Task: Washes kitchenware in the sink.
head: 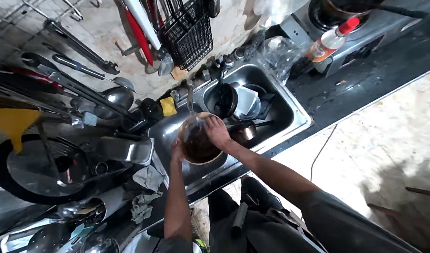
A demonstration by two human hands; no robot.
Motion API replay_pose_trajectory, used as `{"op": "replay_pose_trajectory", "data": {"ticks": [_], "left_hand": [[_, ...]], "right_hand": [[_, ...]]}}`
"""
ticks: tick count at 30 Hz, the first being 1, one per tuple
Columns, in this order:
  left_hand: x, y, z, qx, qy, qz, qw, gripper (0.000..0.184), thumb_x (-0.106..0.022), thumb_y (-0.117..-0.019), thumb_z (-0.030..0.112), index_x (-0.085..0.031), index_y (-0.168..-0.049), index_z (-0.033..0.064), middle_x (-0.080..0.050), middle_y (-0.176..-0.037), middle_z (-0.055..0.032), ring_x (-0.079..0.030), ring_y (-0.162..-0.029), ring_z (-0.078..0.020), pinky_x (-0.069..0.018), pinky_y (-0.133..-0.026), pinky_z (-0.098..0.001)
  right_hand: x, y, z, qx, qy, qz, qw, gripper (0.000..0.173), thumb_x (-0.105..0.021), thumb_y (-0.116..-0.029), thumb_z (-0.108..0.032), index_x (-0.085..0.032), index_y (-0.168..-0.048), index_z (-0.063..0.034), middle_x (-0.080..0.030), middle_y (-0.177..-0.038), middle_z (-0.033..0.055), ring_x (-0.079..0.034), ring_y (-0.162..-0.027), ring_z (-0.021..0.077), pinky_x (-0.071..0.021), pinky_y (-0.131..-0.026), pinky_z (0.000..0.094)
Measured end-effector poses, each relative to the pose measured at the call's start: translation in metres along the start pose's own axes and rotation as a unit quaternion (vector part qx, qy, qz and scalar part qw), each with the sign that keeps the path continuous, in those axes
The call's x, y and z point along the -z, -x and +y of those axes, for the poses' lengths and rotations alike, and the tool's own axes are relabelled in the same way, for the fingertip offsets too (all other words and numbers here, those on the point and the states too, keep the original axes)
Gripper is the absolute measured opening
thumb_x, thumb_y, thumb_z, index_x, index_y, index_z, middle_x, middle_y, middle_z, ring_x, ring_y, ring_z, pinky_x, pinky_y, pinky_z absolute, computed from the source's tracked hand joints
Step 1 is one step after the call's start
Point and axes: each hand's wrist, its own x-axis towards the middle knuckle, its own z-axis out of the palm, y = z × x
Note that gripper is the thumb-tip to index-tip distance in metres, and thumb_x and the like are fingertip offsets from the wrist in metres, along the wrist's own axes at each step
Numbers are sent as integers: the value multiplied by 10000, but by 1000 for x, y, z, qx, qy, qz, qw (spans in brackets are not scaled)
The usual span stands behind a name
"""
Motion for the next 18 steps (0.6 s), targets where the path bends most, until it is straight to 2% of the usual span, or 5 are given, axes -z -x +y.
{"op": "replay_pose_trajectory", "data": {"ticks": [4,8,12,16,18], "left_hand": [[-14,14,-17,4,38,31,999,439,-362,-1131,298,-496,-1455,33,-632,-1265,-190,-641,-1081,-225,-551,-934,-417],[-26,18,-21,7,86,31,996,437,-353,-1132,292,-472,-1484,61,-617,-1323,-173,-640,-1118,-230,-556,-933,-443],[-27,17,-19,-11,136,32,990,442,-322,-1138,296,-460,-1485,60,-616,-1342,-177,-644,-1162,-248,-558,-971,-465],[-34,9,-21,-28,184,49,981,398,-325,-1137,264,-470,-1441,52,-643,-1212,-155,-656,-1046,-222,-573,-894,-441],[-37,10,-19,-36,169,61,983,430,-322,-1139,275,-449,-1486,56,-613,-1325,-175,-638,-1151,-243,-553,-970,-463]], "right_hand": [[-51,-34,-17,-30,-32,-91,995,584,-832,-800,-64,-624,-1345,-27,-456,-1510,255,-459,-1351,491,-437,-1028,692],[-76,-48,-36,168,-89,-145,971,419,-698,-959,-224,-631,-1359,-118,-494,-1518,185,-415,-1442,409,-343,-1174,634],[-78,-56,-41,30,-76,-83,993,563,-796,-870,-161,-608,-1396,-95,-446,-1566,182,-407,-1427,438,-324,-1149,685],[-74,-56,-43,193,-69,-131,970,423,-694,-963,-228,-635,-1372,-140,-489,-1538,165,-454,-1419,386,-369,-1168,595],[-70,-57,-47,91,-92,-83,988,467,-749,-921,-204,-636,-1369,-131,-488,-1541,157,-436,-1425,398,-334,-1181,614]]}}
